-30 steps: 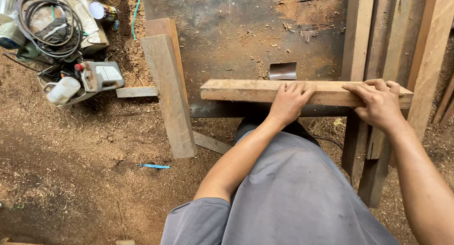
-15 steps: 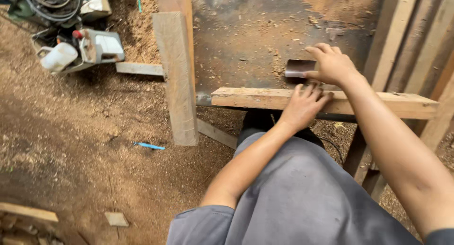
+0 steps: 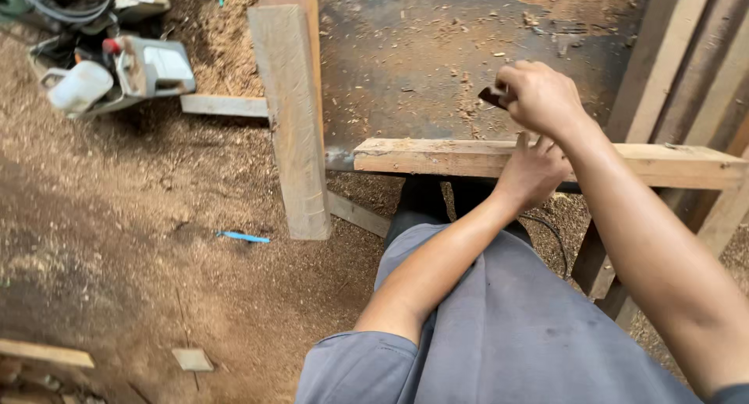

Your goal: The person sands a piece of wood by hand using sandpaper, rubbing it against various surfaces and edges of the wood block.

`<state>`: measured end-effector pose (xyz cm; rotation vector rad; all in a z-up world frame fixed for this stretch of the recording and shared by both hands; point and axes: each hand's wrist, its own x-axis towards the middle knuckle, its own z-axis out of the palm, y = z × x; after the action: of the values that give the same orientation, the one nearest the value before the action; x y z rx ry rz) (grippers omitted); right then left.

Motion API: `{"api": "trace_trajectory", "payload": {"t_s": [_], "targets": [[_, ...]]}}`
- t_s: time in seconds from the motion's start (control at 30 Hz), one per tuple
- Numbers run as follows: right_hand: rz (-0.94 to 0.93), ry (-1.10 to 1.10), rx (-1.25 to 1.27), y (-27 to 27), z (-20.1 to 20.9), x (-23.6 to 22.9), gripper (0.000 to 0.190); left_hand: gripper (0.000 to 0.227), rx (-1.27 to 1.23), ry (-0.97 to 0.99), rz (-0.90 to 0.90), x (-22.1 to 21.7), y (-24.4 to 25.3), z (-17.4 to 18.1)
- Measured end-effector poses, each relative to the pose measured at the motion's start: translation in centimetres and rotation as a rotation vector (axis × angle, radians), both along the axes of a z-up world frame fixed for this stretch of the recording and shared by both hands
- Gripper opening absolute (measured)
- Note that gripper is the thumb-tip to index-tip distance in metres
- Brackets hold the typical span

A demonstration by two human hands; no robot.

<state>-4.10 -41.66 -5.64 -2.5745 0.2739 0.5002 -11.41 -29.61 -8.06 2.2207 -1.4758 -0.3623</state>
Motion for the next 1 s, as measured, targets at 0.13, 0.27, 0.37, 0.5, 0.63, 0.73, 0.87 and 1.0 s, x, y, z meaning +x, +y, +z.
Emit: {"api": "trace_trajectory", "payload": {"t_s": [0.13,0.27,0.37,0.5,0.63,0.73,0.87,1.0], "targets": [[-0.158,-0.249,0.056,2.0,11.0,-4.0,0.017,0.026,-0.021,0.537,0.092,0.9,0.4,0.0],[-0.309,-0.556,0.016,3.8,20.6,-8.0,0.012,0.037,-0.118,0.466,0.022,4.1,2.1,7.3],[-0.399,-0.699,-0.176,5.2,26.9,-11.1,0.015,0.055,-0.258,0.428,-0.009,7.3,3.4,14.0],[-0.458,-0.816,-0.334,6.6,31.5,-14.0,0.015,0.060,-0.405,0.589,-0.021,11.1,5.8,20.4],[-0.481,-0.901,-0.404,6.4,32.7,-15.9,0.015,0.067,-0.524,0.905,0.011,12.4,8.7,22.2],[-0.511,-0.936,-0.398,5.9,32.1,-16.8,0.016,0.064,-0.538,0.867,0.012,13.4,10.9,22.5],[-0.531,-0.930,-0.319,4.3,29.9,-17.4,0.017,0.076,-0.529,0.537,0.142,13.9,12.0,23.6],[-0.513,-0.894,-0.184,2.0,29.0,-16.5,0.019,0.084,-0.542,0.902,0.343,14.0,12.0,24.3]]}}
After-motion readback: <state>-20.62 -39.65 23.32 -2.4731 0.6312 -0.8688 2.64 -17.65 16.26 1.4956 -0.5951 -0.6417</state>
